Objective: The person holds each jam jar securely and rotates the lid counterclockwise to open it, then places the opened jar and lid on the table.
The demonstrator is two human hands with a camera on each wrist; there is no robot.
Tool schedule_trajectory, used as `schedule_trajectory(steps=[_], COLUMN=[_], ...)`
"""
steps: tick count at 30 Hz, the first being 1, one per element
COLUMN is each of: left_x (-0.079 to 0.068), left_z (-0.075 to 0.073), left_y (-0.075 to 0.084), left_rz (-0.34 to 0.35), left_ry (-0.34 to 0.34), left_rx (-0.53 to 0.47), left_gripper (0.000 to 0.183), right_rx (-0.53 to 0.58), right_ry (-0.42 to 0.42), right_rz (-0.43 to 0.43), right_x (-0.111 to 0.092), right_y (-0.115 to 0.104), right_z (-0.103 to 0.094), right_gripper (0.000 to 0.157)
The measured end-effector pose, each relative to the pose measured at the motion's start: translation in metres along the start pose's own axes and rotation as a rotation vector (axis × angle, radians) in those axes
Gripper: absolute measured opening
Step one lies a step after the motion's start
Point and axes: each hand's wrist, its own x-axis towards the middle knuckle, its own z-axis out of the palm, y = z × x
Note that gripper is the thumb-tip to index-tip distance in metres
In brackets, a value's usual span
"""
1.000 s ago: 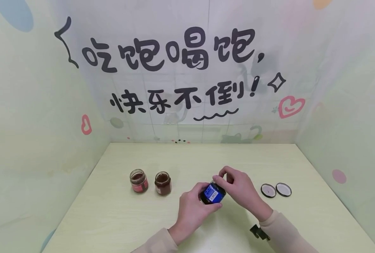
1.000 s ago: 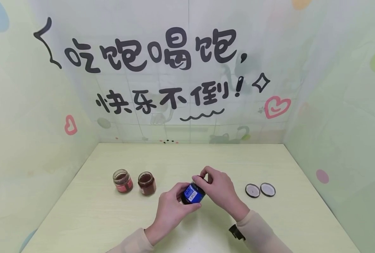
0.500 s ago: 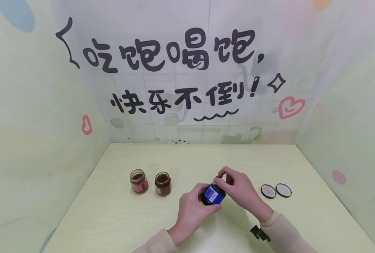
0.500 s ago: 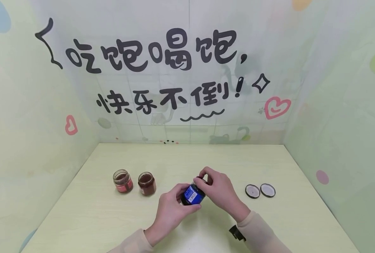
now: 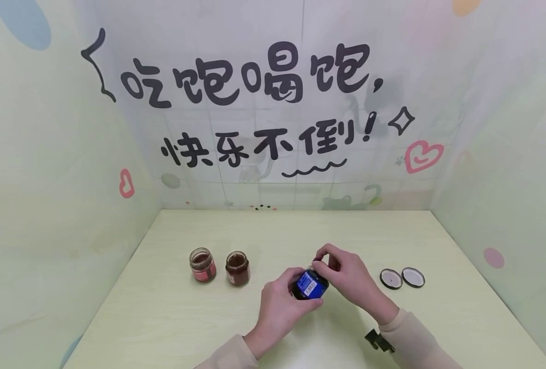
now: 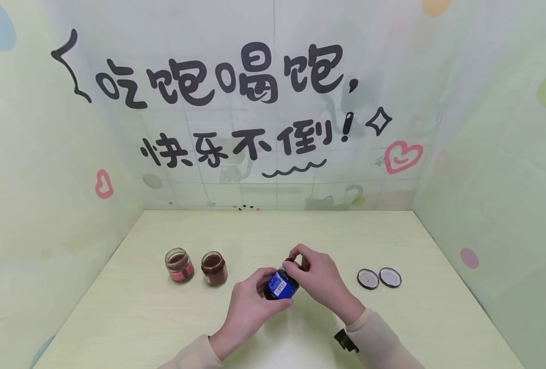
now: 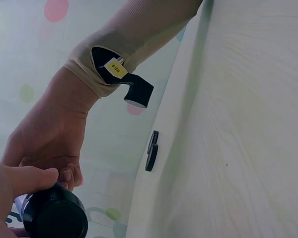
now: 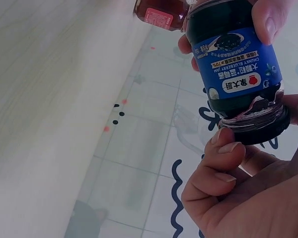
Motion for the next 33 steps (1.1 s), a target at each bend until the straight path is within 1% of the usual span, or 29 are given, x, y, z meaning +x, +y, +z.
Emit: schedule_trajectory(steps=[4,9,15,19,23,28,33], left_x=[0.0011,0.0022,0.0017,0.0004,-0.0011,-0.0039,-0.0072], left_z=[-0.0007,-0.0027,-0.0043,-0.0046,-0.0048,-0.0034,-0.0016], left_y=[0.0009,0.0016,0.0023,0.0035,0.0056,0.0075,0.0068], left_rz=[-0.015,-0.023,-0.003,-0.003,-0.009,0.009,0.043], left_ry=[-0.027,-0.062,-0.072,-0.061,-0.035,0.007,0.037], left_rx=[-0.009,0.006,0.023,0.010,0.019,0.053,0.113], left_gripper=[0.057,0.056,0.051,0.051,0.055,0.060,0.062], right_rx=[-0.002,0.004,0.009,-0.024,-0.088,-0.126,-0.137], right_ry=[0.001,0.001,-0.008,0.001,0.035,0.082,0.085], right_rz=[-0.005,-0.008,-0.012,-0.024,-0.031,0.005,0.038], right_x=[-0.0008,-0.0009,-0.0018,-0.0017,-0.0011,-0.0002,-0.0003], right_y=[0.0004,0.0012,0.0019,0.0007,-0.0017,-0.0035,-0.0036], right_z=[0.0004,0.0016,0.0027,0.0019,-0.0007,-0.0024,-0.0016], right_gripper=[0.011,0.010,0.016,0.019,0.020,0.024,0.032])
